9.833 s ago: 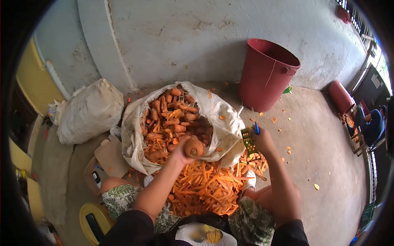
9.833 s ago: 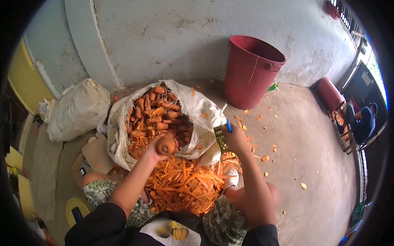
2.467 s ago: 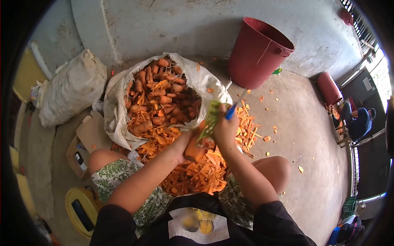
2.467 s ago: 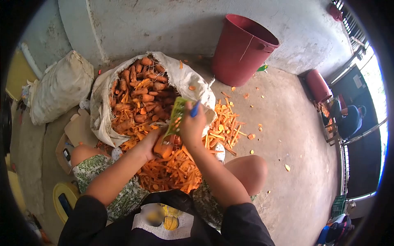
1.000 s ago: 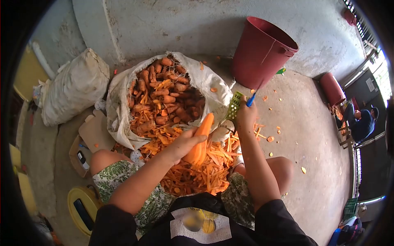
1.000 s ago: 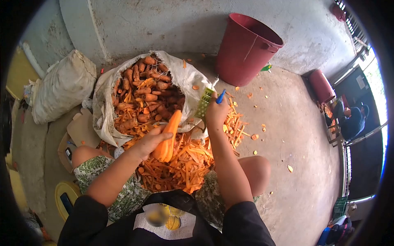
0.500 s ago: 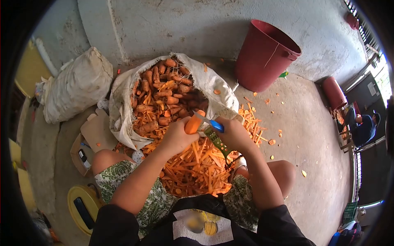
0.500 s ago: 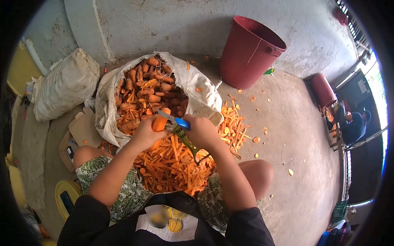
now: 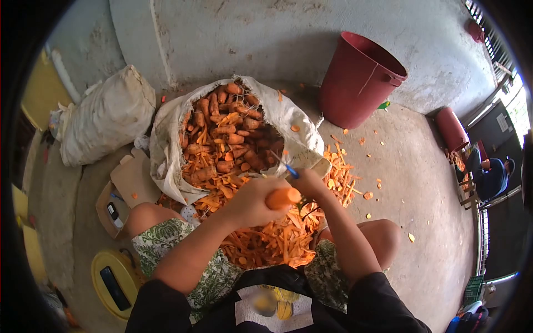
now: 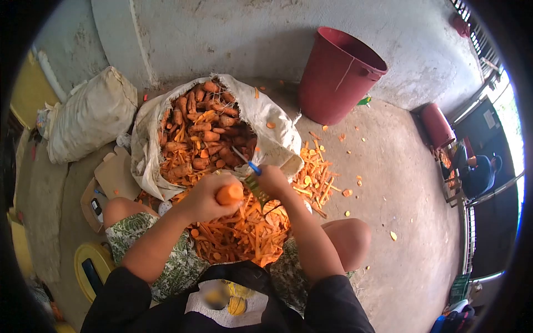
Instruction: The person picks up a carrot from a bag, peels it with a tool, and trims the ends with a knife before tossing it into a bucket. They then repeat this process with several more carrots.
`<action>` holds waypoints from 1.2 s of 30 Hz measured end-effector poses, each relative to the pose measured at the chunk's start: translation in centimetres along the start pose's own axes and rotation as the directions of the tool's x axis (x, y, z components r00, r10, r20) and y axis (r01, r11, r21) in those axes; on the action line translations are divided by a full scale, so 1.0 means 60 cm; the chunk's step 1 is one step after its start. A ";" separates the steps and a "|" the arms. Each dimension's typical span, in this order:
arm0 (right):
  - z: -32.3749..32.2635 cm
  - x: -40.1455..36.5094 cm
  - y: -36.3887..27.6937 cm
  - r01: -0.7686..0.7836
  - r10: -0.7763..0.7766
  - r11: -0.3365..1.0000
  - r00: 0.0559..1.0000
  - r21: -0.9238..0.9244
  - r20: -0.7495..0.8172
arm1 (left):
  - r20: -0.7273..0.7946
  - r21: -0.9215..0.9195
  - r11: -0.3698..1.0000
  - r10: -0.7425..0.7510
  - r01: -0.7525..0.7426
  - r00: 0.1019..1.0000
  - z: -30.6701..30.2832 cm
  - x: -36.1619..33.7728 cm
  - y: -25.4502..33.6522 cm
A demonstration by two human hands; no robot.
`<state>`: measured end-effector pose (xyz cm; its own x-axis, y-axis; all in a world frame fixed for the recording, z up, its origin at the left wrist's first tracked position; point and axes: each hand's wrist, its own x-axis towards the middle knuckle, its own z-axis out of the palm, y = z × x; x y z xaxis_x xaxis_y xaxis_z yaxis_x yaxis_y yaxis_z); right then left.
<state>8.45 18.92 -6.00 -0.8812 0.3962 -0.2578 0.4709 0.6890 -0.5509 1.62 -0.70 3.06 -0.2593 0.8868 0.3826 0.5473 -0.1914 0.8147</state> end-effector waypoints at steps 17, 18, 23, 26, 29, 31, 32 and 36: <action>-0.012 -0.033 -0.075 -0.121 -0.085 0.292 0.985 0.949 0.152 | -0.123 -0.566 0.707 -0.581 0.424 0.805 -0.075 -0.006 -0.061; -0.017 -0.028 -0.066 -0.120 -0.085 0.291 0.985 0.949 0.150 | -0.025 -0.482 0.720 -0.580 0.499 0.814 -0.087 -0.007 -0.065; -0.029 -0.031 -0.068 -0.045 0.034 0.756 0.999 0.653 0.030 | 0.139 0.117 0.871 -0.490 0.477 0.861 -0.075 -0.008 -0.037; -0.047 -0.061 -0.106 0.025 -0.018 0.835 1.000 0.549 -0.017 | 0.175 0.021 0.874 -0.482 0.486 0.859 -0.046 -0.016 -0.063; -0.052 -0.068 -0.104 0.102 -0.065 0.857 0.994 0.505 -0.091 | 0.149 -0.041 0.904 -0.416 0.426 0.897 -0.036 -0.018 -0.077; -0.056 -0.070 -0.097 0.163 -0.119 0.922 0.983 0.351 -0.142 | 0.036 -0.135 0.890 -0.434 0.435 0.900 -0.033 -0.014 -0.083; -0.059 -0.077 -0.101 0.165 -0.121 0.923 0.982 0.348 -0.145 | 0.034 -0.136 0.892 -0.431 0.431 0.902 -0.032 -0.014 -0.086; -0.059 -0.101 -0.117 0.288 -0.284 0.957 0.952 0.025 -0.119 | -0.088 -0.227 0.899 -0.401 0.373 0.912 -0.031 -0.015 -0.083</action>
<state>10.65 13.81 2.24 -0.9673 0.2536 0.0051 0.1956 0.7586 -0.6216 -2.33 -1.32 -0.52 -0.5256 0.8486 0.0606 0.2144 0.0632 0.9747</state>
